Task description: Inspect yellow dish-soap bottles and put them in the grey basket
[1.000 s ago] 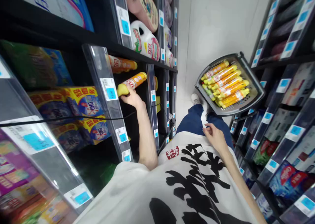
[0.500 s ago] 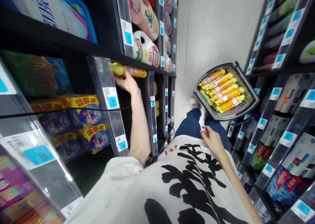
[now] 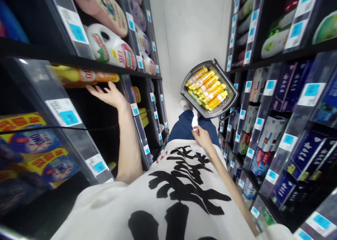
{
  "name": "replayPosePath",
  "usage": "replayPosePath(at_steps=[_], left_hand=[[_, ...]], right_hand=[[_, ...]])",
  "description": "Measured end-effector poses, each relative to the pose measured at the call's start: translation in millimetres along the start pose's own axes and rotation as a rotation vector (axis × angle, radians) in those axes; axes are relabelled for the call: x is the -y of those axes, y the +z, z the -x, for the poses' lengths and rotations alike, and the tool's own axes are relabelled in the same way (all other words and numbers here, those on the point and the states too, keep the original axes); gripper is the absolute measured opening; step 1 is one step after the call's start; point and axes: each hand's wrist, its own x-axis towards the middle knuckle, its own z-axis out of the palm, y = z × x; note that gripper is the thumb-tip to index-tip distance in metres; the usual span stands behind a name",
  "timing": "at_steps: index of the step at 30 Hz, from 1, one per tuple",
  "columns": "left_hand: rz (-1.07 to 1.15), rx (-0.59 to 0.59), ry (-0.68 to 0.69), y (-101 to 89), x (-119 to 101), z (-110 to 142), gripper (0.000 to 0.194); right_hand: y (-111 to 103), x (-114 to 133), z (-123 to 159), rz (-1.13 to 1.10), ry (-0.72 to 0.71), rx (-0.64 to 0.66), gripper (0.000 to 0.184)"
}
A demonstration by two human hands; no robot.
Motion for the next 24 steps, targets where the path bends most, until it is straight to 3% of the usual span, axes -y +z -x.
replayPosePath(at_steps=[2, 4, 6, 8, 10, 12, 14, 19, 24], left_hand=[[0.022, 0.127, 0.048, 13.4, 6, 58, 0.081], [0.016, 0.379, 0.113, 22.6, 13, 129, 0.08], [-0.142, 0.825, 0.151, 24.2, 20, 202, 0.072], [-0.468, 1.451, 0.267, 17.1, 26, 268, 0.063], [-0.559, 1.713, 0.27, 3.9, 32, 319, 0.049], [-0.649, 1.848, 0.245, -10.3, 40, 354, 0.034], [-0.733, 1.914, 0.237, -21.4, 51, 373, 0.03], [-0.779, 1.941, 0.239, -33.5, 83, 381, 0.031], [-0.751, 1.916, 0.186, -37.3, 112, 391, 0.039]], right_hand=[[5, -11, -4, -0.046, 0.051, 0.002, 0.02], [11, -25, -11, -0.086, 0.116, 0.013, 0.018], [17, -41, -19, -0.119, 0.191, 0.019, 0.015], [19, -58, -32, -0.134, 0.265, 0.012, 0.011], [17, -73, -48, -0.145, 0.341, -0.01, 0.009], [11, -86, -70, -0.162, 0.424, -0.049, 0.012], [2, -96, -96, -0.187, 0.498, -0.103, 0.021], [-28, -114, -177, -0.296, 0.554, -0.234, 0.047], [-48, -141, -267, -0.388, 0.539, -0.292, 0.06]])
